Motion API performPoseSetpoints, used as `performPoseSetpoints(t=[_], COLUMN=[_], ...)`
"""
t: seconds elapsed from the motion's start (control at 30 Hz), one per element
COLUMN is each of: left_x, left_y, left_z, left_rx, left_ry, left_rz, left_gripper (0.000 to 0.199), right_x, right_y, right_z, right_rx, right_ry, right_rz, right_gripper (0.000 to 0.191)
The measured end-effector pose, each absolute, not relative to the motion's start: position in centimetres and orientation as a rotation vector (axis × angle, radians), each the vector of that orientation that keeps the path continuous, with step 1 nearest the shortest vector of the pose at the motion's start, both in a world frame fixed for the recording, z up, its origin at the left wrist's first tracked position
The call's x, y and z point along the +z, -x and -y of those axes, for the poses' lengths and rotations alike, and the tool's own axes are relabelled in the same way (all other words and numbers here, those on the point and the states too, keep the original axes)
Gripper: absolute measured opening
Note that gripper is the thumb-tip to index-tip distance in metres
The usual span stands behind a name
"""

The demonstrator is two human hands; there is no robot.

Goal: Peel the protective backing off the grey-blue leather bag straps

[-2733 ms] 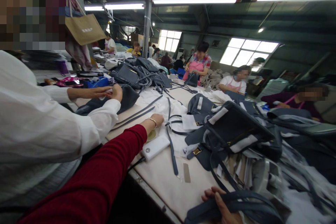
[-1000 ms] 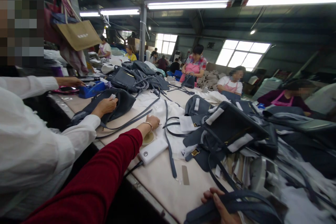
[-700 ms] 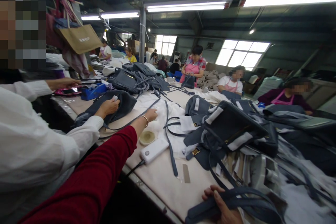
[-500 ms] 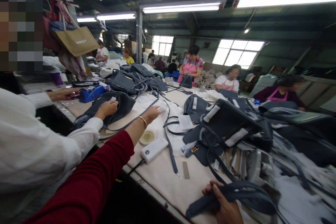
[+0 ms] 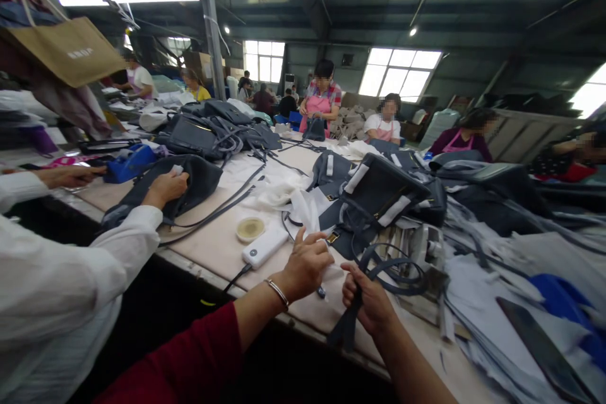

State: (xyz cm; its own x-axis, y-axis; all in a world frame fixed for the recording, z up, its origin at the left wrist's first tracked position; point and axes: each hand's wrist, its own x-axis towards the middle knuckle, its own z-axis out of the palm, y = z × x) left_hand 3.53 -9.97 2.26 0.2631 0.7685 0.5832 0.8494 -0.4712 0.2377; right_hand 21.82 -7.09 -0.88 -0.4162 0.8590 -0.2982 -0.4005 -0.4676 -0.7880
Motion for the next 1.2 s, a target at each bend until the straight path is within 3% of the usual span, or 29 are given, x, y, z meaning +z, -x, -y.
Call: performPoseSetpoints(t=[0.23,0.57,0.8,0.87,0.93,1.0,1.13,1.2], left_x=[1.4,0.3,-1.5,-1.8,-1.8,-1.5,-0.5,0.0], left_y=[-3.5,-3.1,-2.4,-1.8,-1.5,-2.1,-4.8,-6.1], left_z=[11.6,12.1,10.5,10.2,10.2,10.4,11.3,11.8], left_rx=[-0.935,-1.104,-1.426,-1.475,-1.565,-1.720,-2.420,-2.737], left_ry=[2.274,2.111,1.914,1.915,1.949,2.025,2.350,2.386], left_rz=[1.555,1.706,1.967,2.134,2.334,2.501,2.665,2.691], left_gripper=[0.016,0.020,0.060,0.058,0.042,0.026,0.048,0.050], right_x=[-1.1,-0.1,0.1,0.1,0.0,-0.2,-0.6,-0.8], right_y=[-19.4,-20.4,-21.9,-22.7,-23.5,-23.8,-23.2,-22.7], right_z=[7.7,8.3,9.1,9.1,9.0,9.1,9.9,10.4], right_rx=[2.189,2.067,2.049,2.011,1.975,1.965,2.000,2.030], right_ry=[0.890,0.771,0.781,0.796,0.817,0.844,0.874,0.868], right_rz=[1.005,0.948,0.825,0.735,0.683,0.688,0.749,0.798], right_gripper=[0.039,0.030,0.030,0.034,0.037,0.038,0.038,0.038])
